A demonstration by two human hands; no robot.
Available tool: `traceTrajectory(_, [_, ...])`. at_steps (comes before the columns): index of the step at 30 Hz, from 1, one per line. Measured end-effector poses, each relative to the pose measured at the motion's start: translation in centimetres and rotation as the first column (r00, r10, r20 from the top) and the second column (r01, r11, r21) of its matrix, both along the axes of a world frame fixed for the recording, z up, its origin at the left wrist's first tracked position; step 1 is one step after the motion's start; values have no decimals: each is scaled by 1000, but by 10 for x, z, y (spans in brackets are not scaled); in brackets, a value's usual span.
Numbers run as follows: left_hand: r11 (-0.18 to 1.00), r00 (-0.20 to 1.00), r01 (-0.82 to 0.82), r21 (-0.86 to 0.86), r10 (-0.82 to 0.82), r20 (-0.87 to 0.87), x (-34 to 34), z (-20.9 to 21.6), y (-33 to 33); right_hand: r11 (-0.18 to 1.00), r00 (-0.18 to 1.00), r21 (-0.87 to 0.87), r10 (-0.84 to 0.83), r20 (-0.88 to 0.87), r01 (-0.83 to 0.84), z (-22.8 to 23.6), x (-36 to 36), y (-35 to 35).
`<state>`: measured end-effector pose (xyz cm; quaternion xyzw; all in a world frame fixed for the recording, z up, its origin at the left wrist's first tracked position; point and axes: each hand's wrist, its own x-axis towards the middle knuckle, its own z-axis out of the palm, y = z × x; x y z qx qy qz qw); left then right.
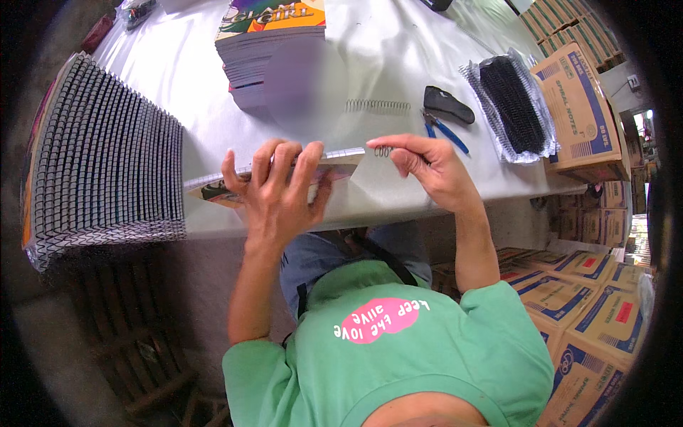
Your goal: The person manually assembles spiral notebooks by threading a plastic coil through the pre-punched holes of a notebook stack, trimming the excess coil with pliers, and placing the finished notebook onto a growing stack.
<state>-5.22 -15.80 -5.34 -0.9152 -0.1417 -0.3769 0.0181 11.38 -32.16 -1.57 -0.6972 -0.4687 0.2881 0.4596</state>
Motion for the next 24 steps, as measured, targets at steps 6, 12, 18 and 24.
traceTrajectory(6, [973, 938, -221, -70, 232, 257, 27, -24, -26, 971, 983, 232, -97, 157, 59, 7, -6, 17])
traceTrajectory(12, [971, 947, -213, -109, 233, 222, 28, -23, -28, 961, 986, 269, 17, 166, -62, 3, -1, 24])
traceTrajectory(18, [984, 977, -124, -129, 144, 159, 20, -25, -23, 980, 981, 65, 191, -15, -190, 10, 5, 26])
traceTrajectory(24, [987, 986, -94, -132, 110, 124, 19, -15, -21, 966, 967, 54, 253, -16, -252, 11, 10, 26])
